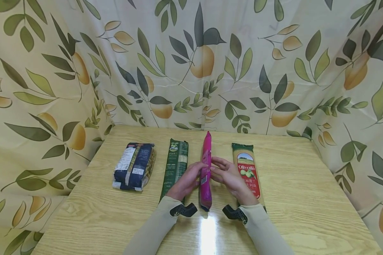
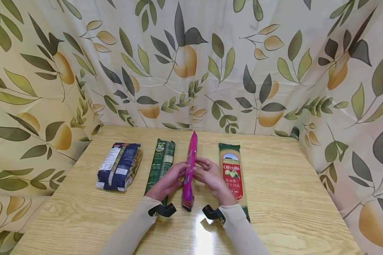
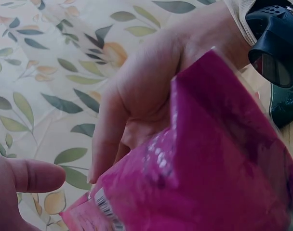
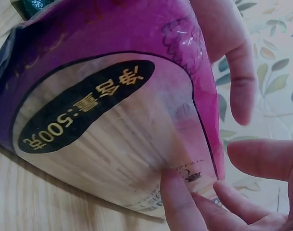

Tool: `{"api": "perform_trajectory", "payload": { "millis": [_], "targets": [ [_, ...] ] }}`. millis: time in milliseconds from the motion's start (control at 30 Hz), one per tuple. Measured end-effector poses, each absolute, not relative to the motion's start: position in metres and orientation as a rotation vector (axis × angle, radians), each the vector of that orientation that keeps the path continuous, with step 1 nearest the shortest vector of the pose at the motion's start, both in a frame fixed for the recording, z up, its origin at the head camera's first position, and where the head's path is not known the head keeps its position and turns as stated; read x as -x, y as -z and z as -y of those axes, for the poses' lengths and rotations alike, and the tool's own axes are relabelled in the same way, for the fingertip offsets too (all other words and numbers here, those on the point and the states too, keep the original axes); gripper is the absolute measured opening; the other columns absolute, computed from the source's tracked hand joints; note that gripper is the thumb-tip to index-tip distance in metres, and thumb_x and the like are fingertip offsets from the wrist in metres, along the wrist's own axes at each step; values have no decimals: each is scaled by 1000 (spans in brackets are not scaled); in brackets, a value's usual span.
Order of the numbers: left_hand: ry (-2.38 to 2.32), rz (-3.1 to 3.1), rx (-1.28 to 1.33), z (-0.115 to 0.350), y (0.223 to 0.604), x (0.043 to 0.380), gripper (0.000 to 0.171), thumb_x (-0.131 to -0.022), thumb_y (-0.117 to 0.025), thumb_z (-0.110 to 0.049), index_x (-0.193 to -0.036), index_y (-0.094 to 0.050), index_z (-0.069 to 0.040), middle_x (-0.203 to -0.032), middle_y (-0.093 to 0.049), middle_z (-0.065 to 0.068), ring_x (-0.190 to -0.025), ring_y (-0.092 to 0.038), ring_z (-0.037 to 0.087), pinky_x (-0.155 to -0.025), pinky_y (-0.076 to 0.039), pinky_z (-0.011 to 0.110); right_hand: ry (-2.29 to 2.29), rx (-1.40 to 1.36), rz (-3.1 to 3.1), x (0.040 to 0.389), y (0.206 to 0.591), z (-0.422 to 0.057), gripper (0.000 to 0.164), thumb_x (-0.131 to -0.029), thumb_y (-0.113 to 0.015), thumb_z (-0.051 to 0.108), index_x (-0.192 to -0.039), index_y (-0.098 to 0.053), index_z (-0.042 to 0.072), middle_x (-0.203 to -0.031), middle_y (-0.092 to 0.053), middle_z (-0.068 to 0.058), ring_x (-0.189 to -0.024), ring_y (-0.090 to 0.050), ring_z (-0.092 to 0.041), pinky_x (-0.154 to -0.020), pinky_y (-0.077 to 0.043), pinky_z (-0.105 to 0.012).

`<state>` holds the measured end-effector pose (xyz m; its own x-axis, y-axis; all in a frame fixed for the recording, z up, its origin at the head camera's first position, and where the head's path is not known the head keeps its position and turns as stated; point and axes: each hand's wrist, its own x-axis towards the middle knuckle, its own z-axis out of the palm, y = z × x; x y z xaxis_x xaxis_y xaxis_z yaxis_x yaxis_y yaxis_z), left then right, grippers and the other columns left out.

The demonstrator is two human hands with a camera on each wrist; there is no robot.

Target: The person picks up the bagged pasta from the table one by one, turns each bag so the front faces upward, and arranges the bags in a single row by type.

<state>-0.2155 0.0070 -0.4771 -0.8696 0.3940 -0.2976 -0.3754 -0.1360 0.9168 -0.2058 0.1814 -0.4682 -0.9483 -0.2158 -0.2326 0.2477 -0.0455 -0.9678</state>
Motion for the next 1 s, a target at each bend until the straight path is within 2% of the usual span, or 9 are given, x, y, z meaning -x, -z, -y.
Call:
{"api": "perform_trajectory", "payload": {
  "millis": [233, 500, 600, 700, 833, 1000],
  "targets": [
    [-2040, -1684, 33, -8, 477, 218, 47, -98, -56, -30, -135, -54, -1, -101, -53, -3, -96, -50, 14, -81, -44, 30, 2072, -3, -1902, 203, 467, -177, 51, -106, -49, 2, -155, -37, -3, -161, -39, -26, -114, -66, -7, -106, -55, -36],
    [-2046, -1698, 59, -6, 478, 218, 44, -98, -55, -28, -133, -51, 0, -100, -51, -2, -93, -50, 14, -78, -45, 29, 2070, 19, -1914, 203, 470, -175, 48, -107, -46, 1, -153, -37, -6, -154, -43, -28, -116, -64, -7, -110, -52, -39],
    [-2045, -1710, 79, -7, 479, 218, 51, -98, -57, -27, -139, -46, 2, -109, -52, 3, -99, -51, 17, -82, -46, 31, 2073, 19, -1913, 203, 470, -175, 48, -106, -47, 1, -153, -39, -5, -156, -43, -27, -118, -63, -9, -111, -51, -41],
    [-2047, -1719, 101, -9, 481, 219, 61, -98, -59, -24, -148, -37, 4, -128, -52, 12, -109, -51, 20, -90, -46, 34, 2073, 25, -1908, 203, 470, -174, 48, -106, -47, 2, -153, -39, -5, -157, -42, -26, -121, -63, -11, -111, -51, -43],
    [-2052, -1720, 118, -10, 483, 220, 71, -97, -63, -18, -156, -28, 3, -150, -44, 21, -117, -50, 22, -97, -44, 34, 2084, 17, -1901, 204, 471, -174, 47, -107, -46, 1, -153, -39, -5, -157, -43, -26, -121, -62, -11, -110, -51, -44],
    [-2042, -1744, 116, -10, 486, 219, 77, -96, -66, -17, -158, -25, 1, -151, -43, 23, -118, -51, 22, -100, -43, 32, 2099, -15, -1906, 204, 472, -174, 46, -107, -46, 2, -151, -39, -8, -152, -45, -27, -114, -64, -9, -108, -53, -43]
  ]
}}
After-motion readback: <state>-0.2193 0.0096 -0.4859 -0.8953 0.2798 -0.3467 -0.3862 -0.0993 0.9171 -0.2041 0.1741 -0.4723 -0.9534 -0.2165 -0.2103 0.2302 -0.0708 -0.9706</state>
